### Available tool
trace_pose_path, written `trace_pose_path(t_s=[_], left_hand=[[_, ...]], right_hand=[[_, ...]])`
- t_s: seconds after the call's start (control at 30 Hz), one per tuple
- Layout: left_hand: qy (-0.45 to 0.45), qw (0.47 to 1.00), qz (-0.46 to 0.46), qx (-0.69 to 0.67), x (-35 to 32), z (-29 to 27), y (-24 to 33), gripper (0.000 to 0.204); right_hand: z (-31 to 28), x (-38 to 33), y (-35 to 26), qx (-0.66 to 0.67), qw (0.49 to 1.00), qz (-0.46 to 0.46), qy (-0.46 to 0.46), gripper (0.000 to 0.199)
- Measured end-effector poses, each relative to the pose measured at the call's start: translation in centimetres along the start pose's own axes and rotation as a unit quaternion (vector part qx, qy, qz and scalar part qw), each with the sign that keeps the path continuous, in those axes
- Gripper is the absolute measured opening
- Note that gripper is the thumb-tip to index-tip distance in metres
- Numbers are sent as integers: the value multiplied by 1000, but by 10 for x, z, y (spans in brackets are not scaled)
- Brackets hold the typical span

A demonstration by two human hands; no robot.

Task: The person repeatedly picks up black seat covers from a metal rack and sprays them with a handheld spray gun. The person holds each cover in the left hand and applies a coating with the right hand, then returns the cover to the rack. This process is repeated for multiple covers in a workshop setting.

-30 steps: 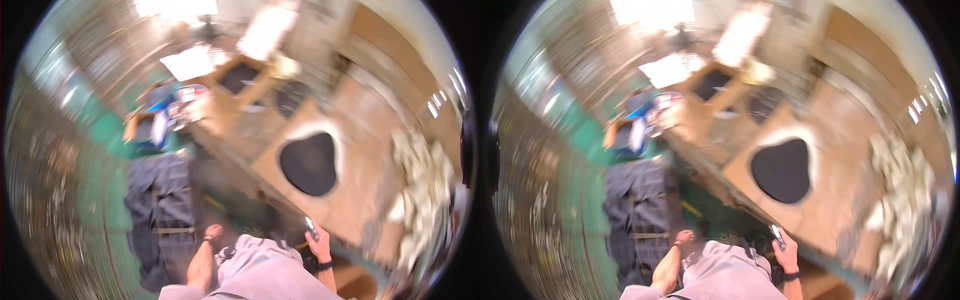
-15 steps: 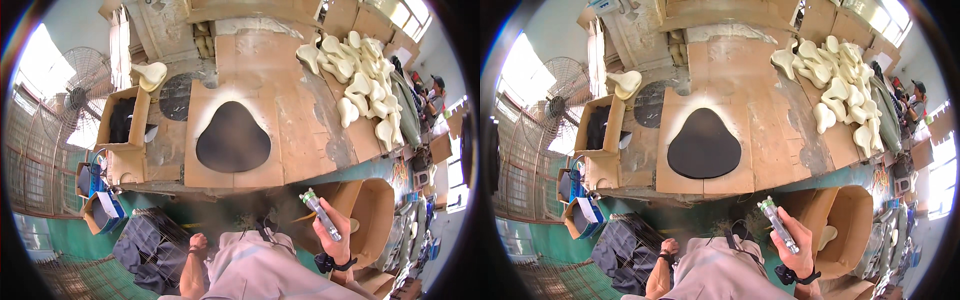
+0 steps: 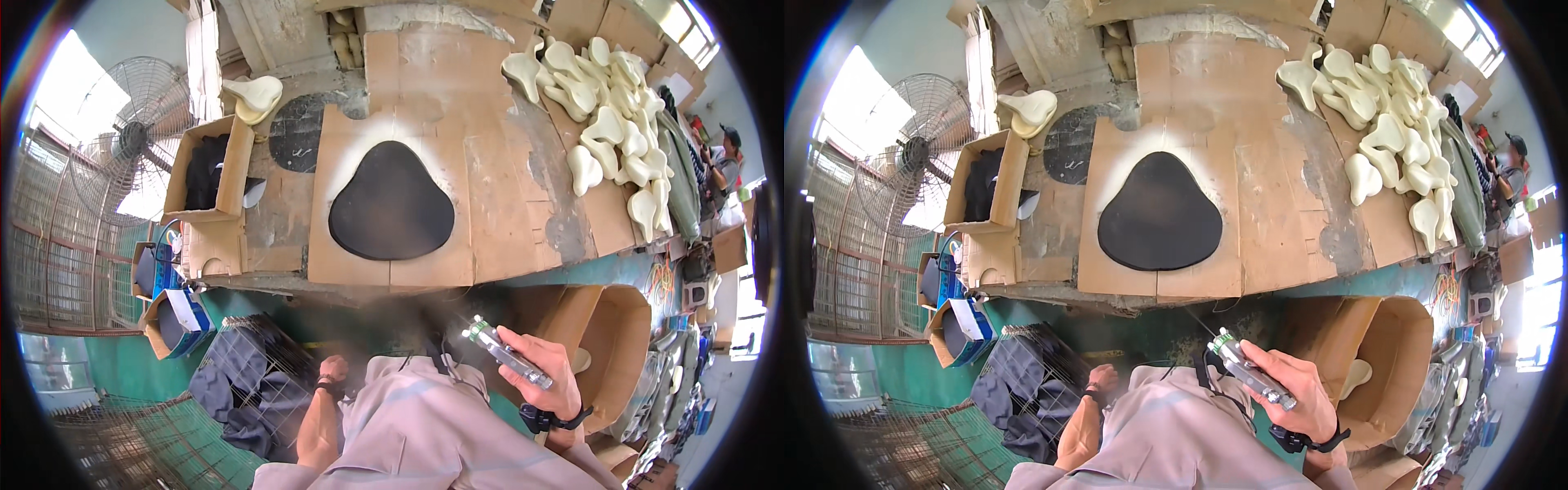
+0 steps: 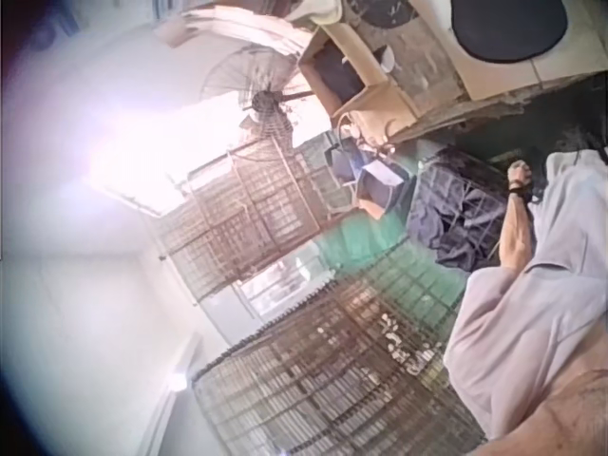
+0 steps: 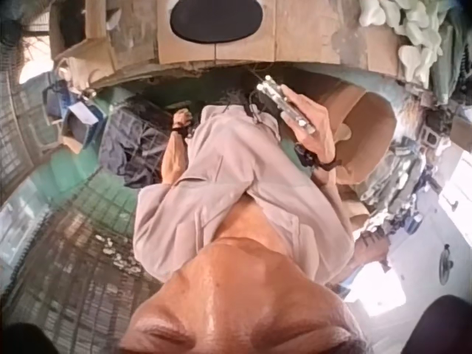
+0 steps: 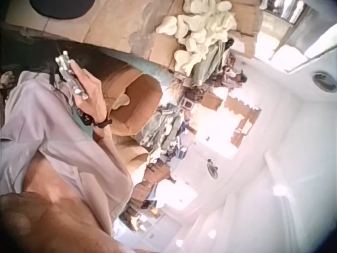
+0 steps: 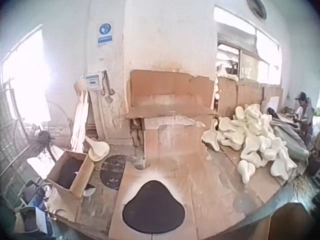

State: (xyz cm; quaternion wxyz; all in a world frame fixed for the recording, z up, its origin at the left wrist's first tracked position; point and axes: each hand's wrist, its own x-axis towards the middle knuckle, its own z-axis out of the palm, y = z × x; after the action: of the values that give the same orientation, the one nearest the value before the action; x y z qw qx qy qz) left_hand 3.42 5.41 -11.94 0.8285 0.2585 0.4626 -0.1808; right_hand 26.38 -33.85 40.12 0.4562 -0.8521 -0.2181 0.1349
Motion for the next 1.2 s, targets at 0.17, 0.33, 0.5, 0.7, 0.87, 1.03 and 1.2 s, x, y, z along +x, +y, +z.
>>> trace_pose_path(t_s=[0.17, 0.33, 0.5, 0.7, 0.87, 1.03, 1.2], left_hand=[[135, 980, 7, 144, -12, 15, -11, 8], [176, 944, 38, 277, -6, 12, -16, 26], [87, 969, 6, 230, 22, 6, -2, 28], [123, 961, 34, 246, 19, 29, 14, 27], [166, 950, 51, 259, 5, 44, 8, 25], [150, 963, 45, 221, -13, 28, -4, 23], [185, 965, 28, 182, -38, 25, -22, 16]], right_hand=[[-9, -20, 9, -17, 999, 46, -4, 57], [-20, -43, 23, -2, 995, 88, 49, 54], [-23, -63, 35, 9, 981, 138, 138, 48], [-21, -47, 39, 3, 976, 107, 192, 47], [-13, -15, 35, 9, 979, 42, 201, 45], [-9, 3, 28, 13, 989, 13, 147, 48], [-5, 1, 26, 35, 986, 25, 158, 47]])
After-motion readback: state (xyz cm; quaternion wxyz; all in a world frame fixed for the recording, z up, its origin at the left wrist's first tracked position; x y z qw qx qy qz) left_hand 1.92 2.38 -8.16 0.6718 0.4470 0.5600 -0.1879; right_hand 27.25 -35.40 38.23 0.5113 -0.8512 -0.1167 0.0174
